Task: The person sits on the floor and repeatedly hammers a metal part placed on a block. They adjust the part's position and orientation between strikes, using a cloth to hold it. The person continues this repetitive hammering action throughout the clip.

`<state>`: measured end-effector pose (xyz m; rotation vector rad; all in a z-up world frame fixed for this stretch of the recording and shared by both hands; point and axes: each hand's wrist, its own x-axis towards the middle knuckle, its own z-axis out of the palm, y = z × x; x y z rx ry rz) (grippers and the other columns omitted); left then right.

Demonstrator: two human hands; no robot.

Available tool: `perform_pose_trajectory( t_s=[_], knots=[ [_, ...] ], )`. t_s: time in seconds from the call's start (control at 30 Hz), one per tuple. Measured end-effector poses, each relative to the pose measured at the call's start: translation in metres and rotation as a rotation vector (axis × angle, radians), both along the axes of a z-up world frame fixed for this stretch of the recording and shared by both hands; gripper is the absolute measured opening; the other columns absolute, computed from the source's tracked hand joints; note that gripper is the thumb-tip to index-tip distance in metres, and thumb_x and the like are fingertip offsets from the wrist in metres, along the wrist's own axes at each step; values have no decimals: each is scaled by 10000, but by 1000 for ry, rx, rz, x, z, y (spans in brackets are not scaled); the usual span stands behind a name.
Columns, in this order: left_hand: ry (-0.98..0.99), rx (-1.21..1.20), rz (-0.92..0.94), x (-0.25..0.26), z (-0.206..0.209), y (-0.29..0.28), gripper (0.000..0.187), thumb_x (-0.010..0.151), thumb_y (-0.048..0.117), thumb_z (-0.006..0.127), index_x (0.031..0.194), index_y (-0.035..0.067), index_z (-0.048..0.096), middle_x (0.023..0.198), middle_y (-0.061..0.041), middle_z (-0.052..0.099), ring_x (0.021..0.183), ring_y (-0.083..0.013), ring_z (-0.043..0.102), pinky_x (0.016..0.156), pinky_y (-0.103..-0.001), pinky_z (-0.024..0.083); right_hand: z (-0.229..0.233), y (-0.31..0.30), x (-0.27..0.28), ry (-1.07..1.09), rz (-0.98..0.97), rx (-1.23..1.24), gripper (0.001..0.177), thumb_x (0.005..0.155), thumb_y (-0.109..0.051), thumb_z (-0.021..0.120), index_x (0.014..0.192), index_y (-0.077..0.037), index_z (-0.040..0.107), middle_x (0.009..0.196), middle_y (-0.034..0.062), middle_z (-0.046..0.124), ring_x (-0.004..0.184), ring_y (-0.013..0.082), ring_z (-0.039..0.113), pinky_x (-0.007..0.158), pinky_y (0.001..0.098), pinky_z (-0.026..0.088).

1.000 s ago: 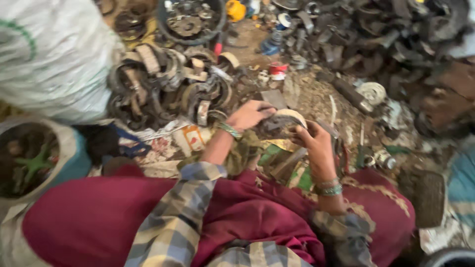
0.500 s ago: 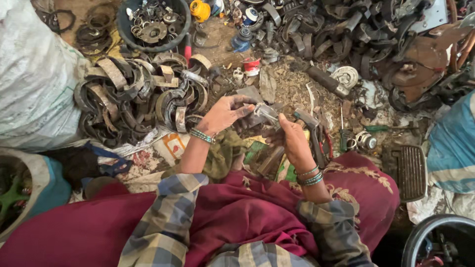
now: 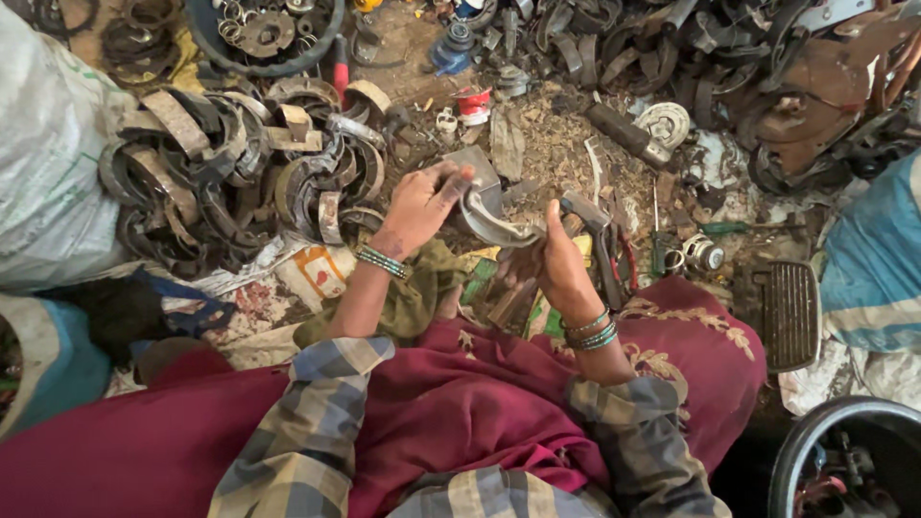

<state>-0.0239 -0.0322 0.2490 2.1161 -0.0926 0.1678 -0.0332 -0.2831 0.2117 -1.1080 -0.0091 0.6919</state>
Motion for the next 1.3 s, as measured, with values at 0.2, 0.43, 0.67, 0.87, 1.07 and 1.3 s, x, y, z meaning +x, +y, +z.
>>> perform_pose_trajectory(
  t_s=[0.2, 0.43, 0.67, 0.87, 1.07, 1.3],
  knots=[
    [-89, -175, -10, 5, -21, -8, 739, 1045, 636, 433, 1190, -45, 679, 1054, -234, 746, 966, -358, 710, 899, -439, 523, -12, -7, -5, -226, -38, -27, 759, 1130, -531, 279, 892, 76, 667, 760, 203, 736, 636, 291, 710, 606, 378, 586],
    [151, -128, -5, 11, -35, 3, 756, 993, 665, 381, 989, -15, 711, 803, -134, 696, 751, -204, 625, 757, -394, 518, 16, -5, -10, -645, -81, -331, 608, 1028, -484, 520, 1280, 60, 625, 982, 165, 758, 877, 222, 756, 858, 347, 618],
    [204, -111, -79, 17, -54, 5, 689, 1020, 639, 436, 933, -1, 677, 768, -127, 664, 748, -203, 521, 740, -397, 505, 45, 12, -19, -566, 45, -104, 667, 853, -186, 817, 1424, -42, 504, 1301, 33, 668, 1095, 119, 660, 931, 305, 561],
    [106, 480, -274, 9, -47, 51, 493, 942, 541, 612, 1155, 119, 749, 1065, -180, 740, 1008, -386, 679, 876, -497, 529, 20, 11, -21, -527, -22, -250, 302, 1003, -147, 649, 1247, 28, 679, 1021, 33, 727, 924, 102, 676, 849, 264, 550],
    [567, 1160, -557, 8, -16, 78, 839, 572, 545, 924, 1285, 164, 699, 1293, -96, 692, 1198, -313, 651, 978, -456, 545, 7, 4, -10, -263, -257, -198, 157, 992, -192, 547, 1043, -67, 628, 804, -11, 630, 633, 89, 605, 582, 238, 509],
    [671, 1266, -871, -71, -70, 51, 1492, 574, 229, 1020, 1617, 431, -28, 1679, -129, -26, 1544, -373, 187, 1172, -624, 250, -5, 4, 1, -227, -334, -242, 137, 1016, -209, 622, 1013, -72, 623, 774, -8, 609, 616, 81, 593, 572, 234, 495]
  ],
)
